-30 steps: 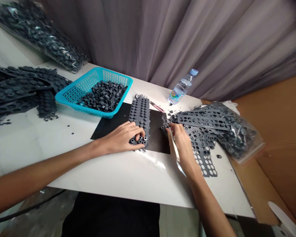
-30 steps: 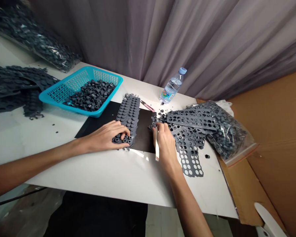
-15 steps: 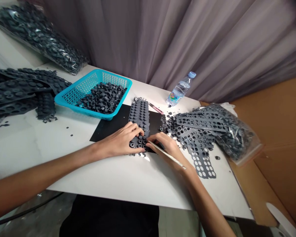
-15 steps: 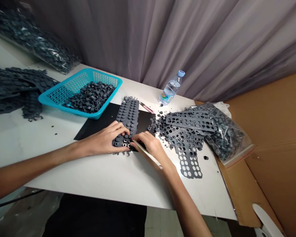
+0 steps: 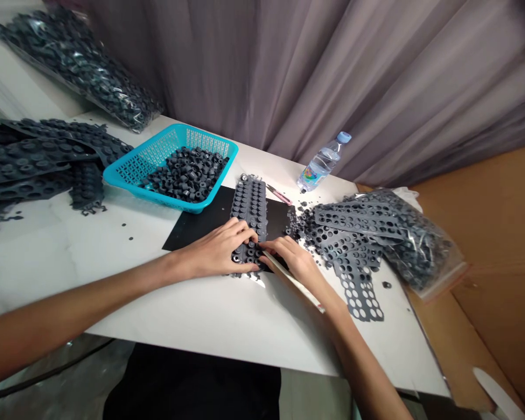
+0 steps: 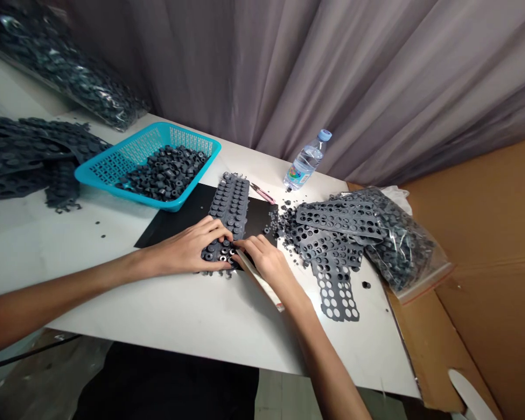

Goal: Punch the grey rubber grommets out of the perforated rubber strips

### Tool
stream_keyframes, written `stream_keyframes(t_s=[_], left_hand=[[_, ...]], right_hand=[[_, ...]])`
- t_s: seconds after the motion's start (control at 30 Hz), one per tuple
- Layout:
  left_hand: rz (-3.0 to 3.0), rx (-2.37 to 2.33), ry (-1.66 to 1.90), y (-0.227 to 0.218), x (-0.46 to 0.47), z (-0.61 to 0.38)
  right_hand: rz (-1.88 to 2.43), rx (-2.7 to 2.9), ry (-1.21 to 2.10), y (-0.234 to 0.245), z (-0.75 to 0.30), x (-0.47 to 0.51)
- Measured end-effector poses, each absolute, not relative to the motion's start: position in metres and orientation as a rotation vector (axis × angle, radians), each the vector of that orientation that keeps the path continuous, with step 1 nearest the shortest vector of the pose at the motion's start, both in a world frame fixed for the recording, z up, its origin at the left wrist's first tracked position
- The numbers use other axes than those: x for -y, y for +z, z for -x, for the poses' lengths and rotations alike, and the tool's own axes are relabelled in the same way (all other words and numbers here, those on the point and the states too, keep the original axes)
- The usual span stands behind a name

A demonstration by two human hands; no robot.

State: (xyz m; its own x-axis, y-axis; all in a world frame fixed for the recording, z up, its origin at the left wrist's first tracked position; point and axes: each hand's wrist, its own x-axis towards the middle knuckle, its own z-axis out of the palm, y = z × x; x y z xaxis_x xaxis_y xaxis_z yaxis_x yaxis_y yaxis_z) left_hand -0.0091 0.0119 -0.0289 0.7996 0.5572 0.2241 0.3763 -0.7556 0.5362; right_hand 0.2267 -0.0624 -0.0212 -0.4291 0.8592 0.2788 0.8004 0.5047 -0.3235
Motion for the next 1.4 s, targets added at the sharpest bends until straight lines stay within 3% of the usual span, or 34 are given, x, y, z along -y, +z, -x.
stream_keyframes(t_s=[0.27, 0.67, 1.0, 1.4], left_hand=[[-2.511, -0.685, 0.55, -0.034, -0.013, 0.009], [-2.502, -0.68, 0.489, -0.025, -0.01, 0.01], [-2.359, -0.722, 0.549, -0.022, -0.012, 0.012], [-2.394, -0.699, 0.569, -0.035, -0.022, 0.011]], right_hand=[[1.432, 2.464, -0.092, -0.037, -0.221, 0.061], [1.84, 1.871, -0.029, -0.025, -0.235, 0.058], [1.471, 2.028, 0.362, -0.019, -0.225, 0.06], [1.231, 2.285, 0.334, -0.01, -0.213, 0.061]])
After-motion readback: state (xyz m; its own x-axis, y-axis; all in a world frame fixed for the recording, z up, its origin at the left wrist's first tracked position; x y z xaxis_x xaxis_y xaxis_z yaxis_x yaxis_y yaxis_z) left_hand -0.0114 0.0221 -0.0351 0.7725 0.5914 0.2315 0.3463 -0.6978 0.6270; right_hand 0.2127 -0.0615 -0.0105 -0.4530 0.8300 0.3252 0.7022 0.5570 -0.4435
